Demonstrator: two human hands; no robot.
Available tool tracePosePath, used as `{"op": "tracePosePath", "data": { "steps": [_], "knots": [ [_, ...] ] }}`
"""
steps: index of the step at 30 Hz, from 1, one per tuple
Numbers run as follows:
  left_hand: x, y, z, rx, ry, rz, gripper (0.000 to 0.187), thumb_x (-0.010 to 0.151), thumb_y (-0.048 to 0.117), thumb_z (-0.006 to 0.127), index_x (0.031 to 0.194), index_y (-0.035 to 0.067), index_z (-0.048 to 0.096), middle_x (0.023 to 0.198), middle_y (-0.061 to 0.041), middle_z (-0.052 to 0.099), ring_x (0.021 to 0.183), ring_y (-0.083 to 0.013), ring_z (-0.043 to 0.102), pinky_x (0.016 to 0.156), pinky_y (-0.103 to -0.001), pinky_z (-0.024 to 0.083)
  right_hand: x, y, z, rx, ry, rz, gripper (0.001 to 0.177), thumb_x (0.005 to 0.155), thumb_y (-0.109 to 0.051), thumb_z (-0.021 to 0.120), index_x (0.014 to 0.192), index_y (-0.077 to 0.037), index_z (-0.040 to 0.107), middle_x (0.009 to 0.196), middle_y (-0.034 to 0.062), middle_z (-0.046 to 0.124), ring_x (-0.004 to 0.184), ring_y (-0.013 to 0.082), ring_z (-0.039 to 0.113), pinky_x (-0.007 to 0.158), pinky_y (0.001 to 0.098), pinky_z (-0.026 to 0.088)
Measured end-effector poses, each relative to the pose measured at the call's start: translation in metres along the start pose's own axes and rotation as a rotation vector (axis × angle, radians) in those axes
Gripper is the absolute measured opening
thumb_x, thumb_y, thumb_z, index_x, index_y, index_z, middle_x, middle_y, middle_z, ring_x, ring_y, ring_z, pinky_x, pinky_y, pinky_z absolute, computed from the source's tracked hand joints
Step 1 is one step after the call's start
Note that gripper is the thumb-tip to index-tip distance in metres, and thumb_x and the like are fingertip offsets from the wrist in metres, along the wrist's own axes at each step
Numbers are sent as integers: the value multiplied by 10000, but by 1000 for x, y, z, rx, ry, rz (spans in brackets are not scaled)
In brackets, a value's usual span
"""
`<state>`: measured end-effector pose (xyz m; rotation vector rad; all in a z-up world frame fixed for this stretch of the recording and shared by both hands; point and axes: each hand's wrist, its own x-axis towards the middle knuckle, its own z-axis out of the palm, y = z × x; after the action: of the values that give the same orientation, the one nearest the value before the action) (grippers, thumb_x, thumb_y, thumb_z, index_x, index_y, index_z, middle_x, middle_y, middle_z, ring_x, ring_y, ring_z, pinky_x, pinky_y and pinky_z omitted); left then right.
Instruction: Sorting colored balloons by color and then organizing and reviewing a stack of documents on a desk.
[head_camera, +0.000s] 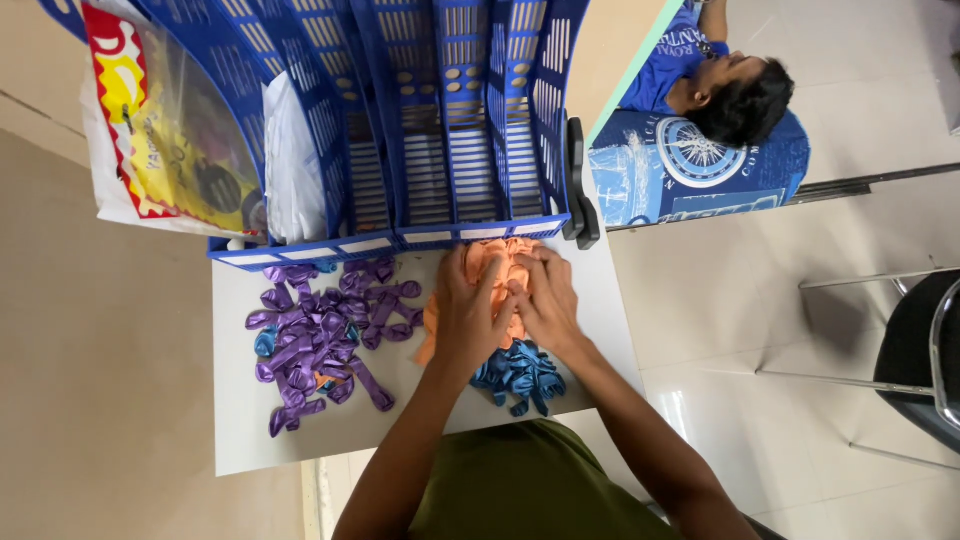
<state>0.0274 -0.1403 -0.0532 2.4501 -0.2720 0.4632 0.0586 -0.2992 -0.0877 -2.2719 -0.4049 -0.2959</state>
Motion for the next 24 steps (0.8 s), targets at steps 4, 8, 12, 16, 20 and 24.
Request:
{"op": "tracePosePath", "data": {
  "steps": [4, 8, 12, 16, 20, 24],
  "knots": [
    [-14, 8, -36, 111, -2, -27, 728, 801, 271, 786, 1447, 76, 511, 1510, -320, 318, 1381, -526, 369, 1122, -597, 369, 2, -1, -15, -6, -26, 48, 346, 977, -280, 635, 1278, -110, 640, 1379, 189, 512, 1234, 390, 503, 1020, 441, 452],
    [-30, -3, -40, 179, -222, -321, 764, 776, 277, 826, 1449, 107, 506, 1510, -313, 304, 1325, -541, 345, 1017, -605, 382, 7, -15, -29, -51, 10, 58, 333, 965, -291, 672, 1229, -89, 683, 1372, 201, 487, 1237, 386, 481, 1043, 452, 428],
    [-43, -26, -22, 95, -264, -384, 657, 820, 144, 774, 1423, 99, 516, 1413, -263, 394, 1288, -488, 413, 1059, -550, 410, 6, -4, -22, -70, 40, 59, 333, 959, -286, 685, 1220, -79, 688, 1383, 192, 483, 1254, 376, 483, 1046, 449, 435],
    [-32, -41, -2, -74, -164, -327, 653, 801, -25, 677, 1430, 61, 521, 1398, -257, 420, 1289, -460, 448, 1053, -513, 427, 3, 1, -12, -23, -10, 100, 344, 967, -281, 675, 1246, -78, 674, 1377, 168, 499, 1257, 364, 496, 1027, 436, 455],
    [-23, -47, 24, -242, -73, -220, 653, 788, -133, 570, 1415, 47, 539, 1430, -228, 441, 1311, -415, 498, 1071, -454, 463, 1, -1, -10, -19, -14, 109, 353, 961, -273, 675, 1251, -71, 664, 1365, 171, 501, 1257, 366, 497, 1008, 441, 460],
    [-11, -41, 22, -233, -65, -134, 654, 783, -120, 589, 1413, 51, 544, 1443, -206, 455, 1329, -403, 510, 1097, -435, 465, 3, -4, -14, 3, 22, 87, 349, 956, -259, 679, 1244, -62, 661, 1362, 172, 509, 1265, 362, 501, 1020, 434, 461]
  ]
}}
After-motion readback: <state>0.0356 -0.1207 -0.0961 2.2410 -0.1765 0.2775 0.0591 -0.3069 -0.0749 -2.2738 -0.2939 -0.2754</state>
